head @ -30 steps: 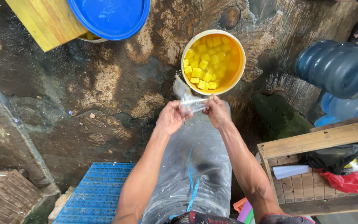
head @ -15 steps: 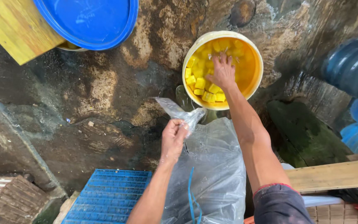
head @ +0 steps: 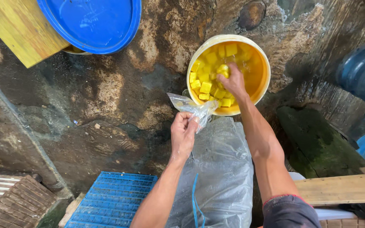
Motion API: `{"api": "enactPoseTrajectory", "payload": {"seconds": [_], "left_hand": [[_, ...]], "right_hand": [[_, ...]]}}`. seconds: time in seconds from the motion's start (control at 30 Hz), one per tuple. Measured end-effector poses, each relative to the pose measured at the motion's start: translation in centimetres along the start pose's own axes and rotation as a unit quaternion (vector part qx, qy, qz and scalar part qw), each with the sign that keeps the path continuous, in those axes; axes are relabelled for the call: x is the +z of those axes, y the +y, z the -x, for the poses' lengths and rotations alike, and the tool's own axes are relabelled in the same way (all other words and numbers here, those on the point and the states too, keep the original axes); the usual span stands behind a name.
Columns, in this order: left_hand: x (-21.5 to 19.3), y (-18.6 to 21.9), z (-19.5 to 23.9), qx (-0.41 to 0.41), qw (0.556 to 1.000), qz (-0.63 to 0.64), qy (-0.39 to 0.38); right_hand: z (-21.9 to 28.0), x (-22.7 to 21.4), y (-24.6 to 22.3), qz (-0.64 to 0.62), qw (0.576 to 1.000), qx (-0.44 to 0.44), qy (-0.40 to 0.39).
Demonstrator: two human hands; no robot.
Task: The person scoops yellow fruit chunks from a white bucket into clear plastic bags, ties each bag, and places them into a wooden crate. The person then walks to a different area and places a banknote into a black plastic bag hanging on a wall.
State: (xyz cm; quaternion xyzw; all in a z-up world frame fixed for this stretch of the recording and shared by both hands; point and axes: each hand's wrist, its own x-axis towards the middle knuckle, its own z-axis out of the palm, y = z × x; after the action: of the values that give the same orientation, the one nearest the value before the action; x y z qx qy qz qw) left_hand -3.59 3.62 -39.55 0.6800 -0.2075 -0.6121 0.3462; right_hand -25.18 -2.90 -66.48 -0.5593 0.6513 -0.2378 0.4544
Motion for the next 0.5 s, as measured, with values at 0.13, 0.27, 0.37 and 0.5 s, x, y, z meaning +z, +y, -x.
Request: {"api": "enactPoseTrajectory", "payload": {"seconds": [0.13, 0.27, 0.37, 0.5], "left_hand": [[1.4, 0.0, -3.0, 0.013, 0.998, -0.063, 0.023], [4.7, 0.7, -5.7, 0.018, 0.996, -0.090, 0.011], [7.1, 1.3, -5.7, -0.037, 0.998, -0.046, -0.037], [8.6, 2.4, -4.3, -0.102, 0.989, 0.041, -0.100]], "right_hand": [[3.1, -4.0, -3.5, -0.509, 0.810, 0.291, 0.012], [9.0, -9.1, -10.1, -0.763, 0.601, 0.234, -0.041], [11.6, -10.6, -14.8, -0.777, 0.598, 0.174, -0.092], [12.0, -12.7, -18.1, -0.692, 0.697, 0.166, -0.089]]}}
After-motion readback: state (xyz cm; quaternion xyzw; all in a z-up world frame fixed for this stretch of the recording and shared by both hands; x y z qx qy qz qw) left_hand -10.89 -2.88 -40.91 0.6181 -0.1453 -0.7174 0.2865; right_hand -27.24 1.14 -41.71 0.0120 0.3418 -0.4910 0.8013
